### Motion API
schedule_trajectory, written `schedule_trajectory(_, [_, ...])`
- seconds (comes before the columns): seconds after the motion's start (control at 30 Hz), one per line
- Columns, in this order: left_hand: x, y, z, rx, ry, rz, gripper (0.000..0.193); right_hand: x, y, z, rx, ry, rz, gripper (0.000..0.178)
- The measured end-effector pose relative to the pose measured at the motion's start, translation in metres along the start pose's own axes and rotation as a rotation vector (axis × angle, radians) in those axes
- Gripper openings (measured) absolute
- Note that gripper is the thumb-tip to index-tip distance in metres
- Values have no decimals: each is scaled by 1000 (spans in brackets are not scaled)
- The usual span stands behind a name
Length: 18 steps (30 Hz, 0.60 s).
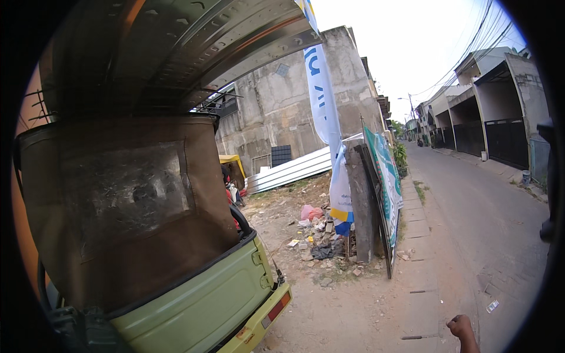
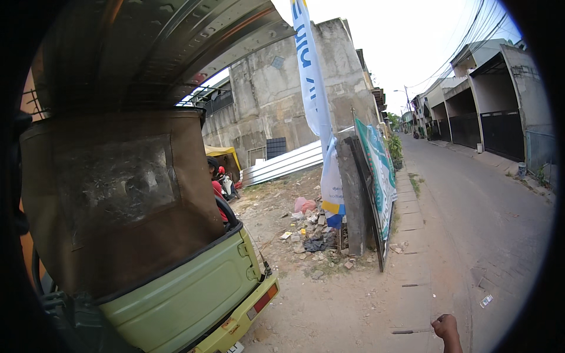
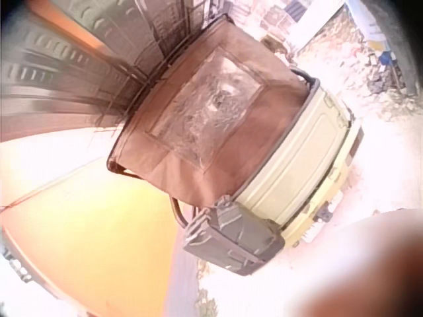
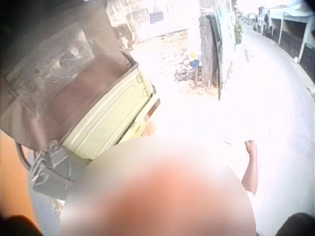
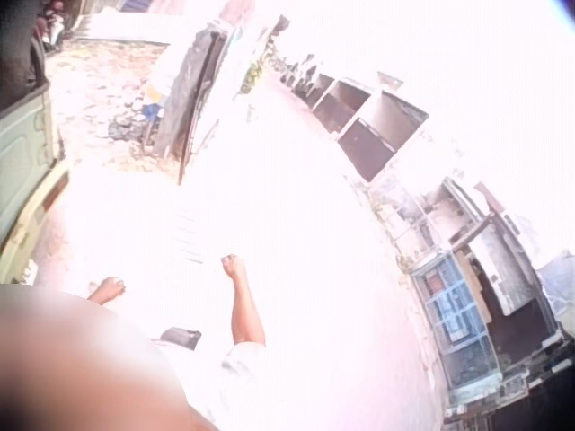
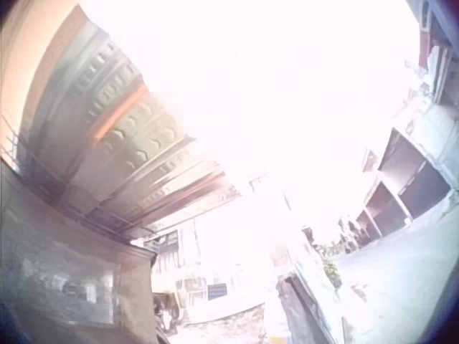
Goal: The person ties a yellow rope to the roll bar of a light green pickup truck. They loop the rope around the bar, pull it tight, and tie a knot to secure it.
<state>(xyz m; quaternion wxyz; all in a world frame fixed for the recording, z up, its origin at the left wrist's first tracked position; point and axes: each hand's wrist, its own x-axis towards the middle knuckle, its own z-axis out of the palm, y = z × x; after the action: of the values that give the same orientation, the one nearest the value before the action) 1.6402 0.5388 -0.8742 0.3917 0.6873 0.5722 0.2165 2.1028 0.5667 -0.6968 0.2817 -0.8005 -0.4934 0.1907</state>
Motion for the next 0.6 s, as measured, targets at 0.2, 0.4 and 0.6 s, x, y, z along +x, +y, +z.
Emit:
schedule_trajectory(0.2, [95, 50, -110, 145, 291, 69, 40, 123, -473, -248, 607, 595, -1360, 62])
schedule_trajectory(0.4, [-17, -85, -88, -50, 1365, -721, 40, 4, -755, -360, 741, 1095, -1661, 55])
schedule_trajectory(0.6, [-143, -137, 75, -65, 1342, -1611, 52, 7, -794, -363, 857, 789, -1695, 46])
